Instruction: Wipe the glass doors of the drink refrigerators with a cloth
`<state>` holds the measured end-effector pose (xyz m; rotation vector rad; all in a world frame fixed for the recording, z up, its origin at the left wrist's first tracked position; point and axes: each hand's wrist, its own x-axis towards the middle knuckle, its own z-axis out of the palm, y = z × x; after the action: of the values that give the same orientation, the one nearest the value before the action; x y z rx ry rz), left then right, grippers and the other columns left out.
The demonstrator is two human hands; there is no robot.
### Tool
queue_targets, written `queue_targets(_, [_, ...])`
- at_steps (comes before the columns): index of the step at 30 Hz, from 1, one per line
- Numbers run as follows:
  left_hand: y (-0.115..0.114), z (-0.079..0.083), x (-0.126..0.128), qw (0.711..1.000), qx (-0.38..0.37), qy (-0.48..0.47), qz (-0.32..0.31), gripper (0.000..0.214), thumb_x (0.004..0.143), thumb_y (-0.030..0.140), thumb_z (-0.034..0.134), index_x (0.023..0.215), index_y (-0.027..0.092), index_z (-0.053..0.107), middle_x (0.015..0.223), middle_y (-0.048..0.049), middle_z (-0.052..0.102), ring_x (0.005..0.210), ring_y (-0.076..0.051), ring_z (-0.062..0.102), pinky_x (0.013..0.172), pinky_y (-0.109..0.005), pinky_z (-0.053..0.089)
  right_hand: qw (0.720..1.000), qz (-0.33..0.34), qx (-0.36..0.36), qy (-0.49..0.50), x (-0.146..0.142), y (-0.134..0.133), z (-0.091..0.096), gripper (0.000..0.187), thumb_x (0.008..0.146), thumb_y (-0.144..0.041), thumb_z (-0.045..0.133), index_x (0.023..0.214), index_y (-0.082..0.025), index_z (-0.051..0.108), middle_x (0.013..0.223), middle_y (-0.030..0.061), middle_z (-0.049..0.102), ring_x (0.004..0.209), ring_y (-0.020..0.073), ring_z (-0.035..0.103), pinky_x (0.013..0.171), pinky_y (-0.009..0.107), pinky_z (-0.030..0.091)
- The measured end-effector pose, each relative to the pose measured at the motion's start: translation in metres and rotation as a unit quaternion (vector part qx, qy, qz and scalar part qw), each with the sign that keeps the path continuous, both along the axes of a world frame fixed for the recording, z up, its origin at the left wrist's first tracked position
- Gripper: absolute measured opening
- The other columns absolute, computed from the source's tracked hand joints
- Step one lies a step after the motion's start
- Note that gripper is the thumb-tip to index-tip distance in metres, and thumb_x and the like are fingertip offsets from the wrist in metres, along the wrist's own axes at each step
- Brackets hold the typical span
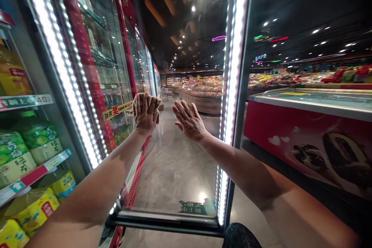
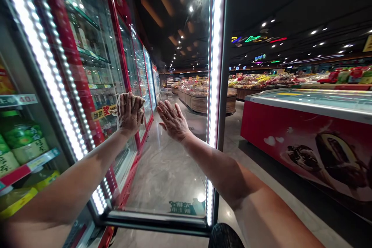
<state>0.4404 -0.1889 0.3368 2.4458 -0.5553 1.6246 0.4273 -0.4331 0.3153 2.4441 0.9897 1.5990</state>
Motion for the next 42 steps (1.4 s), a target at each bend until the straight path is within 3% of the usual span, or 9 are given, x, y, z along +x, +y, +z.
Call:
queue_targets(5, [-0.01, -0.018, -0.003, 0.995, 0.095, 0.009, -0.032, 0.058, 0.1, 0.038, 0.047, 0.157, 0.024, 0.044, 0.169, -0.0064, 0.024, 0.158, -0.027, -0.011, 0.132, -0.055, 0.004, 1.0, 0.001, -0.002, 0.01, -0.002, -0.003, -0.004, 0.068, 0.104, -0.034, 0.045, 0.164, -0.016, 0.02, 0.169, 0.0114, 0.028, 0.16, 0.0262, 0.015, 0.13, 0.057, 0.014])
queue_targets(9, [-0.007, 0.01, 0.001, 0.994, 0.106, 0.009, -0.04, 0.056, 0.102, 0.04, 0.043, 0.156, 0.028, 0.044, 0.169, -0.0023, 0.024, 0.159, -0.027, -0.006, 0.133, -0.052, 0.008, 1.0, 0.002, -0.004, 0.001, -0.003, -0.005, -0.005, 0.063, 0.105, -0.035, 0.044, 0.162, -0.014, 0.028, 0.168, 0.0113, 0.03, 0.16, 0.0256, 0.017, 0.131, 0.054, 0.016])
queue_targets(13, [-0.016, 0.031, 0.004, 0.999, 0.009, -0.028, -0.019, 0.06, 0.103, 0.041, 0.038, 0.161, 0.023, 0.035, 0.171, -0.0053, 0.015, 0.159, -0.028, -0.009, 0.133, -0.054, 0.007, 1.0, 0.004, -0.007, 0.001, -0.006, -0.008, -0.006, 0.065, 0.104, -0.033, 0.045, 0.163, -0.015, 0.025, 0.169, 0.0097, 0.029, 0.16, 0.0244, 0.017, 0.131, 0.052, 0.016])
queue_targets(18, [-0.039, -0.002, -0.004, 0.995, 0.093, -0.024, -0.024, 0.06, 0.102, 0.038, 0.044, 0.159, 0.024, 0.038, 0.168, -0.006, 0.026, 0.158, -0.027, -0.007, 0.132, -0.055, 0.01, 1.0, 0.011, -0.012, 0.002, -0.011, -0.021, -0.009, 0.07, 0.104, -0.032, 0.047, 0.165, -0.02, 0.015, 0.167, 0.0075, 0.032, 0.159, 0.0218, 0.021, 0.13, 0.051, 0.019])
queue_targets(20, [-0.045, -0.005, -0.007, 0.991, 0.127, -0.013, -0.028, 0.059, 0.101, 0.037, 0.045, 0.158, 0.025, 0.04, 0.167, -0.0047, 0.029, 0.159, -0.027, -0.004, 0.132, -0.055, 0.01, 1.0, 0.012, -0.013, 0.003, -0.013, -0.026, -0.01, 0.073, 0.103, -0.032, 0.048, 0.165, -0.022, 0.011, 0.167, 0.0069, 0.033, 0.158, 0.0216, 0.024, 0.13, 0.05, 0.021])
queue_targets(26, [-0.062, 0.028, -0.002, 0.991, 0.124, -0.026, -0.041, 0.058, 0.103, 0.039, 0.041, 0.158, 0.023, 0.04, 0.168, -0.0031, 0.026, 0.16, -0.026, -0.002, 0.133, -0.051, 0.007, 1.0, 0.01, -0.007, -0.004, -0.014, -0.04, -0.015, 0.072, 0.103, -0.03, 0.05, 0.165, -0.024, 0.014, 0.167, 0.0047, 0.033, 0.157, 0.0225, 0.026, 0.13, 0.054, 0.017])
queue_targets(34, [-0.087, -0.008, -0.009, 0.982, 0.174, 0.003, -0.07, 0.056, 0.1, 0.034, 0.047, 0.155, 0.026, 0.046, 0.166, -0.0054, 0.033, 0.16, -0.027, 0.01, 0.132, -0.054, 0.009, 1.0, -0.006, 0.01, 0.012, -0.019, -0.065, -0.028, 0.072, 0.103, -0.026, 0.05, 0.165, -0.025, 0.013, 0.166, 0.0057, 0.035, 0.157, 0.0247, 0.027, 0.129, 0.06, 0.016])
queue_targets(39, [-0.105, 0.029, -0.003, 0.979, 0.18, 0.015, -0.093, 0.052, 0.101, 0.03, 0.043, 0.153, 0.03, 0.049, 0.165, -0.0005, 0.036, 0.159, -0.025, 0.014, 0.133, -0.051, 0.009, 1.0, -0.007, 0.013, 0.015, -0.02, -0.072, -0.03, 0.077, 0.102, -0.022, 0.052, 0.165, -0.026, 0.007, 0.167, 0.0054, 0.034, 0.157, 0.025, 0.026, 0.129, 0.063, 0.011])
queue_targets(42, [-0.117, 0.033, 0.0, 0.98, 0.168, -0.008, -0.107, 0.053, 0.099, 0.027, 0.043, 0.152, 0.033, 0.05, 0.164, -0.0003, 0.038, 0.159, -0.026, 0.017, 0.133, -0.054, 0.011, 0.999, -0.012, 0.029, 0.006, -0.019, -0.073, -0.033, 0.078, 0.102, -0.022, 0.053, 0.165, -0.026, 0.007, 0.166, 0.0053, 0.035, 0.157, 0.0249, 0.027, 0.13, 0.062, 0.007])
